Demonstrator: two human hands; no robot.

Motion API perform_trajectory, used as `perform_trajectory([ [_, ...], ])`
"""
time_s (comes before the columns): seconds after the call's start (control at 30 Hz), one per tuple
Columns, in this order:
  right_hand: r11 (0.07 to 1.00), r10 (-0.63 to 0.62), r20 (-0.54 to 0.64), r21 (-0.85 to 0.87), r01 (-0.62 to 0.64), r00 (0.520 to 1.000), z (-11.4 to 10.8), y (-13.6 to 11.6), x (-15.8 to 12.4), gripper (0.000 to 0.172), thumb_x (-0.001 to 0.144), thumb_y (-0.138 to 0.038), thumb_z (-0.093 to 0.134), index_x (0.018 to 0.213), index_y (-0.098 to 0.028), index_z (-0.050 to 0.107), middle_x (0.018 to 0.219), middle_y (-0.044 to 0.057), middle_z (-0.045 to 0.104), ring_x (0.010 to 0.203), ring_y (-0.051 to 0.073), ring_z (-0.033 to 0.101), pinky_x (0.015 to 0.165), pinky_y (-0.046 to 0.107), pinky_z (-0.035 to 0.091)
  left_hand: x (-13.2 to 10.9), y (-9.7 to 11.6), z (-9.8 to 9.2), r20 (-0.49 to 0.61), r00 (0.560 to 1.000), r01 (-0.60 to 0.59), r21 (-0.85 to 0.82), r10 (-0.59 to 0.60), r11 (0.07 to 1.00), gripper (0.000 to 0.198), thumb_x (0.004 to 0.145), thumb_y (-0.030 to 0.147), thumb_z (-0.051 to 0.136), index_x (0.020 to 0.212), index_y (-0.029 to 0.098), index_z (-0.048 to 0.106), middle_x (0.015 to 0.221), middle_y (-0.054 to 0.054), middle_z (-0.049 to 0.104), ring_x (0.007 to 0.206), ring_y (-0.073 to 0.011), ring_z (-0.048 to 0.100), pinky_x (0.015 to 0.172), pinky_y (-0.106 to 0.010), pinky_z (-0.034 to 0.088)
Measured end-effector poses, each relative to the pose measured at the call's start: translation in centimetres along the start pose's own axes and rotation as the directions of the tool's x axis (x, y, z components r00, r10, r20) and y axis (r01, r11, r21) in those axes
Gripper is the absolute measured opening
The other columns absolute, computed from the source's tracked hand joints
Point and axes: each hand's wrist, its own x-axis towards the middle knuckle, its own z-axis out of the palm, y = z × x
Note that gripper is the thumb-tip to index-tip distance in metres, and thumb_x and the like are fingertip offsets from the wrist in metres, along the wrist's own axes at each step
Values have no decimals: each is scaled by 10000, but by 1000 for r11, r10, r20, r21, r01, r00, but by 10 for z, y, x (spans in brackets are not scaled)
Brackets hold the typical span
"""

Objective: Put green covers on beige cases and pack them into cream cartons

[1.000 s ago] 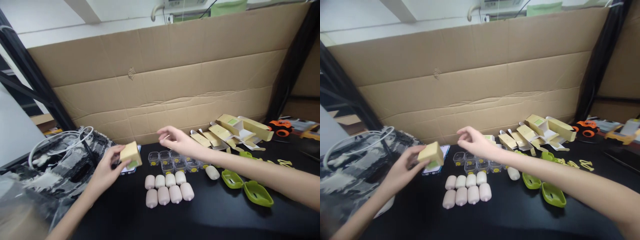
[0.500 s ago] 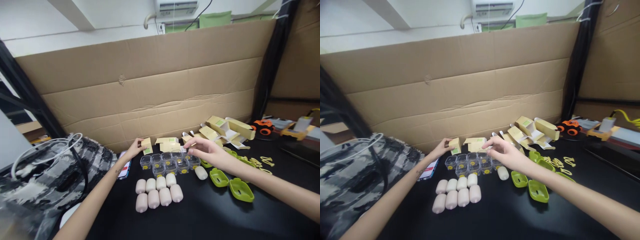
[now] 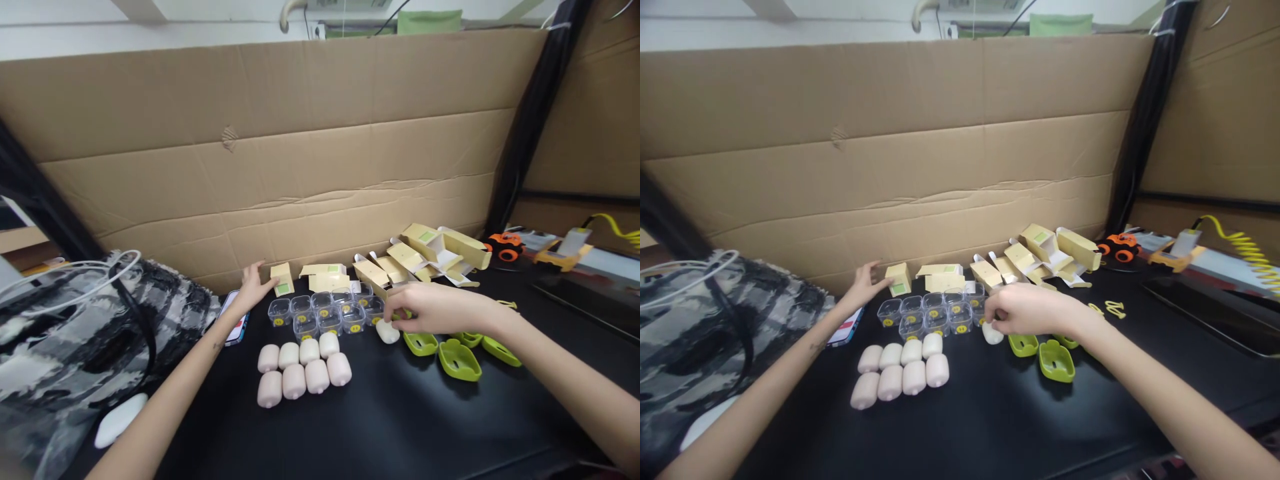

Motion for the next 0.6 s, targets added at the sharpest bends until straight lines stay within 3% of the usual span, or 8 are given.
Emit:
perform_trajectory([
  [0.13,989,143,103,-44,-139,984,4,2,-13,227,738,-183,591,923,-189,722,708,20,654,607,168,588,538,246,390,-41,37,-24,-112,965,-219,138,235,966,338,891,299,588,1203,178,540,1258,-90,555,1106,-264,564,915,-498,477],
  [0.23,974,226,162,-67,-218,961,8,3,-19,249,721,-275,635,943,-191,712,693,14,641,565,161,562,477,230,340,-84,68,-37,-38,910,-401,180,414,898,220,900,158,505,1110,176,570,1143,-102,571,1125,-260,517,962,-487,424],
  [0.33,958,285,195,-103,-269,938,12,3,-23,171,705,-199,607,827,-155,718,687,42,656,559,166,557,477,234,324,-122,94,-40,62,823,-566,172,565,806,200,882,70,468,948,198,606,1003,-64,592,991,-209,558,875,-389,466],
  [0.5,987,159,270,-40,-154,950,14,-7,-27,202,719,-103,556,794,-178,728,721,22,684,606,148,590,543,224,376,-158,123,-29,205,658,-748,68,725,660,212,827,29,504,933,185,601,862,-40,655,757,-167,594,707,-309,501],
  [0.6,998,-31,322,56,13,946,22,-21,-26,161,756,-134,626,835,-213,742,783,2,697,683,137,621,618,209,421,-174,136,-17,303,627,-739,-61,718,671,222,842,79,522,1041,160,577,886,-76,686,780,-193,641,699,-308,543],
])
